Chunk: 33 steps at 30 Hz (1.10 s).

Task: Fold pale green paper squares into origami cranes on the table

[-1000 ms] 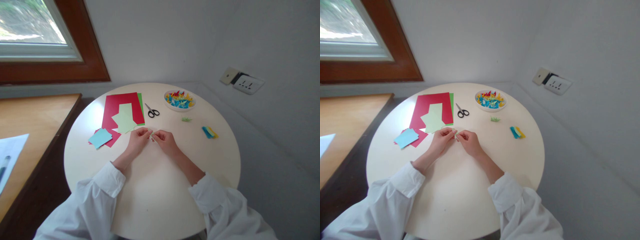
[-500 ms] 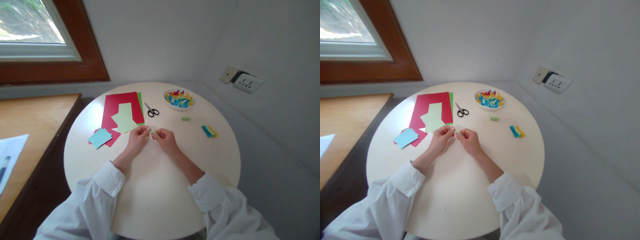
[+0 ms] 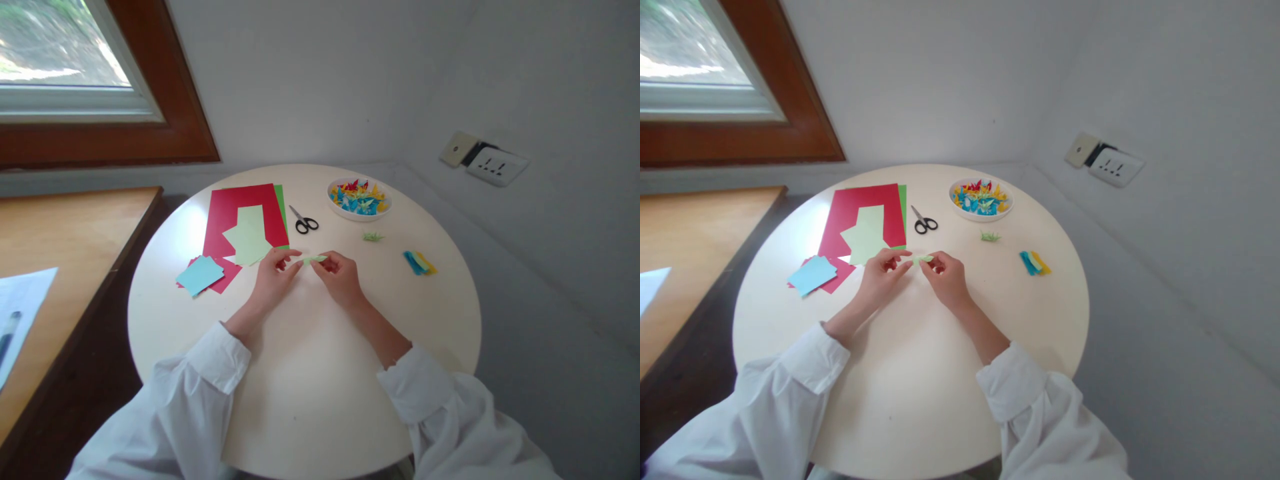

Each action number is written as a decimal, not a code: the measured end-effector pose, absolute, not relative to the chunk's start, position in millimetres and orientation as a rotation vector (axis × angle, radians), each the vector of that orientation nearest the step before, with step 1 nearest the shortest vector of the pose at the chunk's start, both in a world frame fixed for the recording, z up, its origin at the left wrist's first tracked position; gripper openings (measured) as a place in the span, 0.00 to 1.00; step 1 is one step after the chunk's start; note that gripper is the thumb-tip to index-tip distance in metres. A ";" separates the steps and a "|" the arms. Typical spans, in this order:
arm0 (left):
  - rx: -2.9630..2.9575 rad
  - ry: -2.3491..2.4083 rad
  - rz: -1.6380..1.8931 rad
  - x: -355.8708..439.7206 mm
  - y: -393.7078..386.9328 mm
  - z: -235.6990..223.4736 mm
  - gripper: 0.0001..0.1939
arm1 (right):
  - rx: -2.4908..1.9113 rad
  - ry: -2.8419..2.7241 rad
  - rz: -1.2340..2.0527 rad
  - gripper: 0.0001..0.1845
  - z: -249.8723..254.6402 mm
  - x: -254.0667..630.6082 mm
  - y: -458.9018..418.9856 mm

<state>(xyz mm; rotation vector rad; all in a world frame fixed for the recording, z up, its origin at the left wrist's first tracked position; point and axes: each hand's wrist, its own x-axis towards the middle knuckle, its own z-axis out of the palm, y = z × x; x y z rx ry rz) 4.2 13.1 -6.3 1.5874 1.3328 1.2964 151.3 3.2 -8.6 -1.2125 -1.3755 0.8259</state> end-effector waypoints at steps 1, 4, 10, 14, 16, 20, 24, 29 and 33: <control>1.636 1.348 1.301 3.8 12.3 -5.1 0.10 | -1.232 -1.435 0.750 0.06 -8.6 151.7 2.6; 1.716 1.310 1.235 3.6 10.1 -4.0 0.11 | -1.235 -1.575 0.573 0.04 -8.0 152.0 0.6; 1.724 1.188 1.182 4.7 10.9 -9.3 0.06 | -1.195 -1.606 0.560 0.04 -8.6 151.6 -0.4; 1.592 1.141 1.197 4.7 13.0 -10.3 0.06 | -1.159 -1.506 0.735 0.06 -11.6 151.6 1.1; 1.525 1.107 1.216 5.0 13.3 -8.9 0.06 | -1.115 -1.431 0.852 0.06 -12.3 151.2 2.0; 1.412 1.059 1.243 6.3 11.8 -3.3 0.06 | -1.080 -1.301 1.001 0.05 -10.7 149.6 3.2; 1.388 1.056 1.232 7.3 9.5 -0.5 0.08 | -1.065 -1.223 1.058 0.05 -9.5 147.9 3.9; 1.373 1.077 1.247 6.9 9.0 -2.5 0.10 | -1.022 -1.161 1.113 0.07 -11.0 146.6 4.6; 1.360 1.080 1.261 6.9 8.8 -1.7 0.09 | -0.999 -1.170 1.124 0.07 -12.6 145.9 4.3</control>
